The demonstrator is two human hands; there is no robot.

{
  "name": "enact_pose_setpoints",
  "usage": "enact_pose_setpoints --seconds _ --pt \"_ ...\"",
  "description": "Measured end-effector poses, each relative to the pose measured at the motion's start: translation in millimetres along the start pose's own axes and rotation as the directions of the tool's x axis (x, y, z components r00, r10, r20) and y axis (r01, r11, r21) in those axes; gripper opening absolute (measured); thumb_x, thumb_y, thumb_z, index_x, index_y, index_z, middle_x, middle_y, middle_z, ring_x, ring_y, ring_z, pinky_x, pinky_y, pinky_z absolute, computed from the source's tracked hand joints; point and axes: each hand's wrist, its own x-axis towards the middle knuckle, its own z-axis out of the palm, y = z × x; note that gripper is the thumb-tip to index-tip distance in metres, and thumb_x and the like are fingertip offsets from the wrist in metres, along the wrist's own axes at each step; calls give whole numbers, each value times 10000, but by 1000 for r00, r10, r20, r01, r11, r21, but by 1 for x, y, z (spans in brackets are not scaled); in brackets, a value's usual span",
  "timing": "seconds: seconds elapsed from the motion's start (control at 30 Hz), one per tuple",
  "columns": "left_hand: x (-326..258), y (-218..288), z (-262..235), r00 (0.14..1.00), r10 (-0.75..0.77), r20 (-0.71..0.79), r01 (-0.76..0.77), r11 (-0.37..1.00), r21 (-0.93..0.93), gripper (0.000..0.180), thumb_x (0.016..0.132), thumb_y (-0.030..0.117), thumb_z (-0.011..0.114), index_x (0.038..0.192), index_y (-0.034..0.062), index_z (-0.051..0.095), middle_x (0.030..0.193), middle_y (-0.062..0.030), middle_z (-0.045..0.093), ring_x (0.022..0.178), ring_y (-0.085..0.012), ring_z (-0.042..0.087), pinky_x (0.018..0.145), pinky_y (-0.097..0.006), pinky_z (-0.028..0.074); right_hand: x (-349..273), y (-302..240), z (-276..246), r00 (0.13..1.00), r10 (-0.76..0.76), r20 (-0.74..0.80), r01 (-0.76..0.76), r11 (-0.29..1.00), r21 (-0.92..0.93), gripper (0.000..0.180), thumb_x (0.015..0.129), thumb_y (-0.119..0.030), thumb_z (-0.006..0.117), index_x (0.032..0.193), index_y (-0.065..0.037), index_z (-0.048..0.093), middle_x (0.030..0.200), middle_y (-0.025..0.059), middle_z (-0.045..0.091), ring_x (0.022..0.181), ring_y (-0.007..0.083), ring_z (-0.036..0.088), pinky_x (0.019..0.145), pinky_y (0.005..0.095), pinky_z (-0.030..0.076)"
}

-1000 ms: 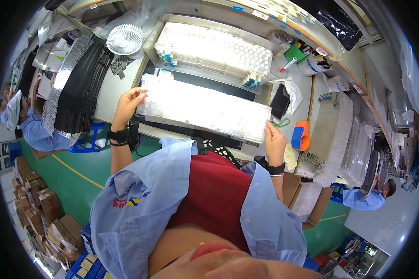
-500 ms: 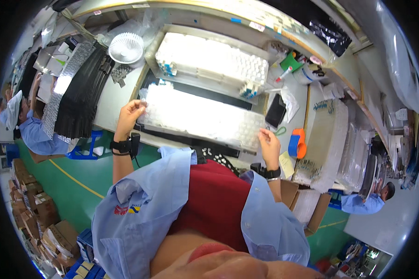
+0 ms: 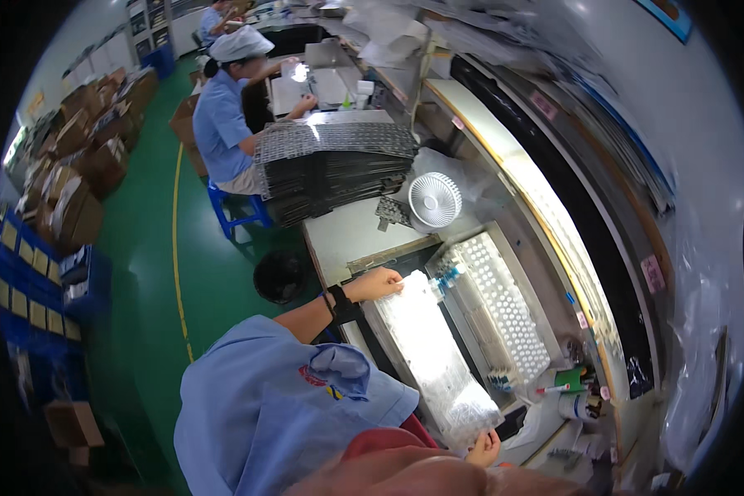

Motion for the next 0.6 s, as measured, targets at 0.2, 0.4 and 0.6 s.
enact_pose_setpoints --seconds 0.2,0.4,0.6 --pt "4 -6 -3 999 18 -40 -20 998 -53 296 875 249 564 935 -29 647 752 -48 644 688 -76 542 629 -247 442 27 9 -25 913 148 380 -256 934 250 166 914 -198 526 1006 -65 565 758 -12 589 592 58 499 507 227 413" --pt "9 -9 -9 997 -75 33 77 995 -68 265 867 215 588 962 -29 630 771 -29 640 704 -52 545 623 -218 433 16 -18 -22 909 181 376 -183 983 -30 186 907 -224 553 780 -91 526 629 -39 485 552 62 464 493 230 408" --pt "15 -10 -14 998 3 55 8 979 -204 181 838 97 608 974 -9 554 861 -48 644 761 -75 586 680 -202 450 25 -9 -27 935 132 330 -125 991 -43 156 879 -154 593 779 -65 514 650 -15 524 558 62 475 518 222 423"
